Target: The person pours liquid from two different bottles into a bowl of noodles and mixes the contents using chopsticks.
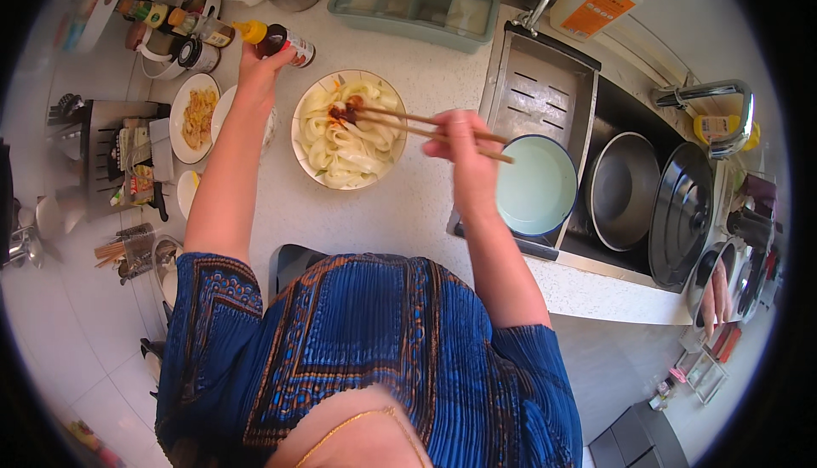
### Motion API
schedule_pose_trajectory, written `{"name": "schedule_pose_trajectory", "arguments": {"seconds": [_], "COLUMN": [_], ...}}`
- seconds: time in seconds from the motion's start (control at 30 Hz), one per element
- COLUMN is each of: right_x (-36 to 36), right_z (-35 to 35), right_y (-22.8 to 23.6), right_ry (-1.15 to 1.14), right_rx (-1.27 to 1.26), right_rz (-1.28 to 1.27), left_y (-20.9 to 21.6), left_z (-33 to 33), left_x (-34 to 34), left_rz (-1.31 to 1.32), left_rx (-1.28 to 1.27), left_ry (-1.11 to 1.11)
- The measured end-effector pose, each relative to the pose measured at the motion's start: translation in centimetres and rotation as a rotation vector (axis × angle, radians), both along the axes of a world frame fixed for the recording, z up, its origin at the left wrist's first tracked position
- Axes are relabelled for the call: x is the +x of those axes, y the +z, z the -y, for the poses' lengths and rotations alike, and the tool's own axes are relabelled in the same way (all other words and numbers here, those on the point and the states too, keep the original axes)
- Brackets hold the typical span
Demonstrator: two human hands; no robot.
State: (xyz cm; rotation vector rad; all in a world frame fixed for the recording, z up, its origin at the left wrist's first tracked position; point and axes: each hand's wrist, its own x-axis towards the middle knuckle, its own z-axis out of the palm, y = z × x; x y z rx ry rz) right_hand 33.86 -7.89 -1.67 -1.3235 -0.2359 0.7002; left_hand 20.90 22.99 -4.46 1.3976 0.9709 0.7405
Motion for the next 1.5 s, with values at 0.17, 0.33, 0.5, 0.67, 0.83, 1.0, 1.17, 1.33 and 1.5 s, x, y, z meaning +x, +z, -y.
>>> {"name": "schedule_pose_trajectory", "arguments": {"seconds": [0.17,0.33,0.5,0.67,0.83,1.0,1.17,1.33,1.5], "right_x": [1.0,-1.2,1.0,4.2,4.4,1.5,0.6,1.5,1.1], "right_z": [1.6,-0.8,0.9,1.7,0.2,-2.2,-1.7,-0.1,-0.7], "right_y": [0.3,0.7,3.3,6.4,5.0,-1.9,-4.1,-1.2,2.9], "right_ry": [0.079,0.166,0.184,0.123,0.267,0.161,-0.005,0.038,0.103], "right_rx": [-0.103,-0.115,-0.143,-0.138,-0.23,-0.184,-0.097,-0.014,-0.015], "right_rz": [0.05,0.087,0.147,0.201,0.193,0.015,-0.183,-0.079,0.067], "left_y": [-1.4,-0.3,-1.7,-1.6,1.6,1.9,2.1,3.0,3.2], "left_z": [-0.5,0.2,-0.7,1.7,9.7,13.5,14.6,16.7,17.5], "left_x": [0.5,0.9,0.6,0.6,-3.7,-7.0,-9.2,-10.6,-10.9], "left_rz": [-0.156,-0.209,-0.3,-0.313,-0.197,-0.18,-0.024,0.006,0.036], "left_rx": [-0.039,-0.019,0.092,0.106,0.087,-0.116,-0.268,-0.342,-0.365], "left_ry": [0.112,0.135,0.141,0.337,0.131,0.038,0.006,-0.016,-0.002]}}
